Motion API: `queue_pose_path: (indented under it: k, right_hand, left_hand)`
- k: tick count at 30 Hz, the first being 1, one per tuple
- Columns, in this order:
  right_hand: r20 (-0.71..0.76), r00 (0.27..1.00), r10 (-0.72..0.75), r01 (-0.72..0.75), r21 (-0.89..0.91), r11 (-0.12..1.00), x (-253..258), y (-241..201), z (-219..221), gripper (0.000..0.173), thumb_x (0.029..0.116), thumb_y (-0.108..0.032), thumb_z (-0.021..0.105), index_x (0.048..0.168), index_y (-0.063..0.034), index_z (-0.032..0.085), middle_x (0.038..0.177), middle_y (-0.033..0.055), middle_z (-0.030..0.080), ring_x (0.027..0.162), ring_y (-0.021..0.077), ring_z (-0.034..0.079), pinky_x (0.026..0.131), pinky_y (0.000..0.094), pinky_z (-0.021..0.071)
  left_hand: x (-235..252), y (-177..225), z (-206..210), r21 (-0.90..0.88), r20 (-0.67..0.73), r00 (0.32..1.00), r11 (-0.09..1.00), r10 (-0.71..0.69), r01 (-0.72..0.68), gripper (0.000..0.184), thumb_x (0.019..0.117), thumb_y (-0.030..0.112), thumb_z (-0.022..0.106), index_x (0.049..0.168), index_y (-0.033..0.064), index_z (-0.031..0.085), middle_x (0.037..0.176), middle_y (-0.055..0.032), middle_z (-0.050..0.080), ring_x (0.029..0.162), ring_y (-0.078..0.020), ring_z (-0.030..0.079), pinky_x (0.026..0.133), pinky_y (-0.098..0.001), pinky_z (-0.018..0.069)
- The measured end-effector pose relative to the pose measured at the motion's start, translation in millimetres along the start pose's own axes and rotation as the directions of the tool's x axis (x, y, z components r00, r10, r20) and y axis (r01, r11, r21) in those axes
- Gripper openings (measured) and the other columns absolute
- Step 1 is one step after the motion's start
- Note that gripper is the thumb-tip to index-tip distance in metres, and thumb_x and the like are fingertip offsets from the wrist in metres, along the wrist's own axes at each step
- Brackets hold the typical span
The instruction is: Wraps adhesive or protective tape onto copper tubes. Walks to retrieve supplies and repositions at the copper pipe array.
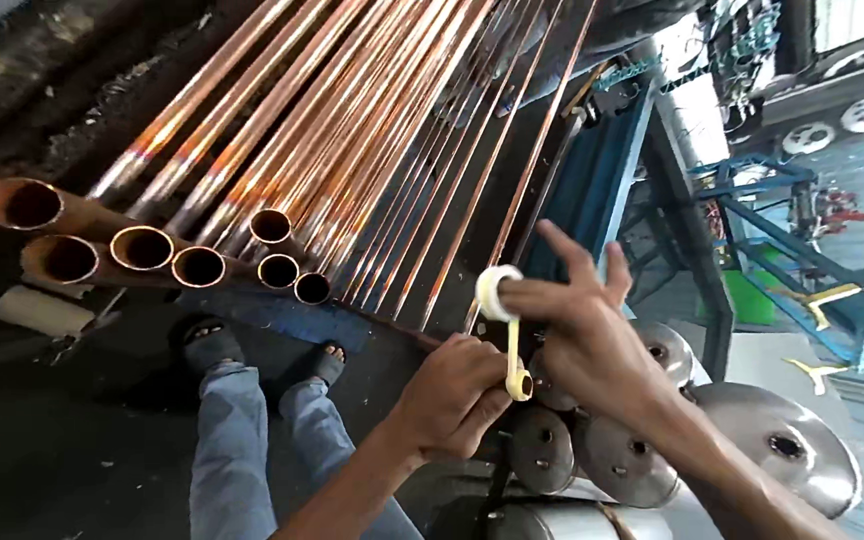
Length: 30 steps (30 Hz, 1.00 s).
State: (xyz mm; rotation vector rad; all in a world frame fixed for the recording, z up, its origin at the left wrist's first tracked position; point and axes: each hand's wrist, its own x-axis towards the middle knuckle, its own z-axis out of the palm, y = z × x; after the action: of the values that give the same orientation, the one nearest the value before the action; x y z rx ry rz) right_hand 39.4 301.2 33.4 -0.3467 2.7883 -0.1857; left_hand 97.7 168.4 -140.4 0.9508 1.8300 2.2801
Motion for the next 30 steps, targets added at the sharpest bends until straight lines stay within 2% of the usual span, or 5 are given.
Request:
queue_pose_path:
  k: [7, 14, 18, 22, 30]
  right_hand:
    - [0.228, 0.973, 0.036, -0.055, 0.075, 0.996, -103.9, -29.8, 5.4, 0.033, 0.0940, -0.006, 0.052, 0.105, -0.0255, 0.077, 0.118, -0.0113, 0.074, 0.152, 0.0386, 0.030, 0.111, 0.0844, 0.0015]
    - [-0.052, 0.997, 0.058, -0.056, 0.031, 0.998, -21.3, -4.8, 11.5, 0.036, 0.0918, -0.009, 0.054, 0.107, -0.0306, 0.079, 0.119, -0.0166, 0.073, 0.151, 0.0291, 0.034, 0.114, 0.0819, 0.0029]
    - [-0.002, 0.983, 0.182, -0.182, 0.058, 0.982, -83.2, 23.8, 25.7, 0.042, 0.0870, -0.010, 0.049, 0.105, -0.0378, 0.076, 0.116, -0.0179, 0.072, 0.149, 0.0278, 0.038, 0.114, 0.0825, 0.0077]
    - [0.240, 0.965, 0.107, -0.147, 0.155, 0.977, -105.5, -42.8, -3.2, 0.040, 0.0960, -0.009, 0.048, 0.117, -0.0261, 0.077, 0.130, -0.0129, 0.071, 0.154, 0.0425, 0.025, 0.111, 0.0839, 0.0035]
    - [-0.050, 0.984, 0.168, -0.164, 0.084, 0.983, -23.2, 4.9, 22.0, 0.037, 0.0860, -0.011, 0.056, 0.105, -0.0325, 0.079, 0.118, -0.0167, 0.073, 0.150, 0.0256, 0.036, 0.116, 0.0788, 0.0046]
  left_hand:
    - [1.3, -6.1, 5.2, -0.031, -0.006, 1.000, 0.999, 0.028, -0.029, 0.047, 0.1097, 0.042, 0.036, 0.116, 0.0113, 0.071, 0.099, -0.0018, 0.072, 0.097, -0.0140, 0.067, 0.094, -0.0388, 0.0529]
    - [-4.1, 0.4, 9.3, 0.009, 0.042, 0.999, 1.000, -0.022, 0.022, 0.040, 0.1107, 0.036, 0.038, 0.119, 0.0124, 0.069, 0.110, -0.0033, 0.071, 0.109, -0.0138, 0.064, 0.102, -0.0377, 0.0503]
    - [2.4, -2.4, 6.3, -0.011, 0.046, 0.999, 1.000, 0.016, -0.015, 0.040, 0.1104, 0.036, 0.038, 0.118, 0.0112, 0.069, 0.103, -0.0023, 0.071, 0.102, -0.0146, 0.066, 0.097, -0.0390, 0.0521]
    - [-3.1, -6.4, 7.7, -0.020, -0.045, 0.998, 0.999, 0.037, -0.038, 0.043, 0.1101, 0.039, 0.038, 0.115, 0.0102, 0.069, 0.102, -0.0025, 0.070, 0.100, -0.0140, 0.065, 0.095, -0.0366, 0.0514]
    - [-6.1, 1.0, 1.7, -0.055, -0.040, 0.997, 0.997, -0.064, 0.062, 0.043, 0.1093, 0.046, 0.035, 0.123, 0.0132, 0.060, 0.104, -0.0016, 0.067, 0.101, -0.0127, 0.063, 0.093, -0.0365, 0.0529]
